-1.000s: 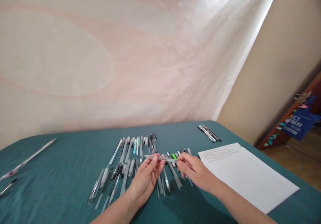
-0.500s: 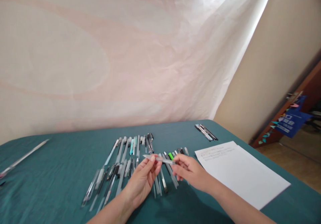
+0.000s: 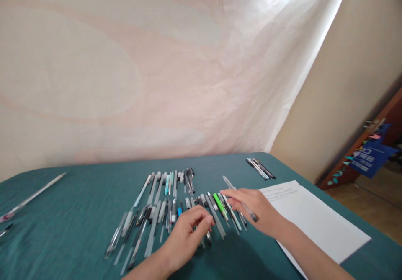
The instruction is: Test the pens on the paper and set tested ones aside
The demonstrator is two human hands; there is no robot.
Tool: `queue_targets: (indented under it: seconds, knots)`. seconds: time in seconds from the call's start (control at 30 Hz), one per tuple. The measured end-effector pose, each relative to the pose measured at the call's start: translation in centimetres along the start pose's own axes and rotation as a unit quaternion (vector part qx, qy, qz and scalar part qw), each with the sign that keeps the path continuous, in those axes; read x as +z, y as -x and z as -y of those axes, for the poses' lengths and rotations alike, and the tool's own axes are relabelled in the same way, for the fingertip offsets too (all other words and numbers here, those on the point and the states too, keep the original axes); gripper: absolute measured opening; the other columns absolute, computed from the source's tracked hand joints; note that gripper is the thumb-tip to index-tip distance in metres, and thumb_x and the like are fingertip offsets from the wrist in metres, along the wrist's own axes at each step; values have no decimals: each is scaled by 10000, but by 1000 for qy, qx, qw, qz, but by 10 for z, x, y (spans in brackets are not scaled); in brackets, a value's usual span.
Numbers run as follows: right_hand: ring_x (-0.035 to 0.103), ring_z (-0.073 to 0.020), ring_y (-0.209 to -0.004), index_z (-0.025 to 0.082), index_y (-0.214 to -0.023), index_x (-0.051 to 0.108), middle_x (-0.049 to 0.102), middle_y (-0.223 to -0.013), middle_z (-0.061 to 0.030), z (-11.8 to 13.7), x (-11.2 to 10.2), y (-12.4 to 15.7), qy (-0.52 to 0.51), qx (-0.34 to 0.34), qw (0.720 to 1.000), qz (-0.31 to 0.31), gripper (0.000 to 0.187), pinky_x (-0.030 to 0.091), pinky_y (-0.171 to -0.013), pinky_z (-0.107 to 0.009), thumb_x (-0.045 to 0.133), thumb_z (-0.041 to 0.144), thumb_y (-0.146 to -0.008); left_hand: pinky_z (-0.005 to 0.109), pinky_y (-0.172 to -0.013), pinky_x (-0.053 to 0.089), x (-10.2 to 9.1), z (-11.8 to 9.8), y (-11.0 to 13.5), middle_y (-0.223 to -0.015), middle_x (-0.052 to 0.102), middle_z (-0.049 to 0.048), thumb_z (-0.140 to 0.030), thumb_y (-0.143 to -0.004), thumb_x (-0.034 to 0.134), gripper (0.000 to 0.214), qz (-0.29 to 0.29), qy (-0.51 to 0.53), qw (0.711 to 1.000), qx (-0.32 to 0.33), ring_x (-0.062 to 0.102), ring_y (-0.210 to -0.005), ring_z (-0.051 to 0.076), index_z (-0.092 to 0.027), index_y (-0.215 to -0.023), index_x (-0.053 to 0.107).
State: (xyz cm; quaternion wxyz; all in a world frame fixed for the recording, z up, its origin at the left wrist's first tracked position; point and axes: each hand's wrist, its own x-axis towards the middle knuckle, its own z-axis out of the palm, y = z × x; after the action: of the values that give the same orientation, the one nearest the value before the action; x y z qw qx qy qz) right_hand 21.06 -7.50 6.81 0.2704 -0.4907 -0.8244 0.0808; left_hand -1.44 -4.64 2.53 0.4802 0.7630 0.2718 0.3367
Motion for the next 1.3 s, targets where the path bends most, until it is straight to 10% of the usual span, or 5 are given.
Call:
queue_targets:
  seconds: [0.33, 0.77, 1.0, 1.3]
  knots:
    - [562, -122, -590, 201, -1132, 532, 614, -1007, -93, -130, -6, 28, -150, 186, 969, 59, 350, 453, -459, -217, 499, 351, -817, 440, -1027, 278, 0, 5, 5, -1073, 612, 42, -189, -898, 403, 222, 17, -322, 940, 114, 513, -1073, 191, -223, -942, 618]
    - [490, -75, -520, 200, -1081, 529, 563, -823, -15, -124, 2, 5, -258, 183, 948, 24, 358, 439, -430, -196, 554, 401, -786, 409, -1001, 309, -1, 1, 4, -1062, 564, 52, -222, -907, 399, 214, 49, -323, 940, 93, 486, -1049, 190, -210, -893, 613]
    - [610, -155, -668, 270, -1294, 393, 598, -1037, -85, -138, -8, 16, -348, 286, 877, -165, 545, 504, -471, -256, 447, 539, -823, 384, -955, 365, -1, -1, 7, -1087, 548, 62, -215, -907, 389, 213, 62, -310, 943, 106, 464, -1053, 204, -202, -911, 601]
    - [466, -94, -459, 180, -744, 557, 517, -542, 32, -206, -31, 80, -336, 335, 833, -285, 287, 398, -429, -214, 636, 453, -712, 410, -981, 345, 1, 1, 5, -1065, 564, 51, -194, -902, 398, 207, 54, -325, 937, 117, 481, -1042, 198, -211, -913, 604]
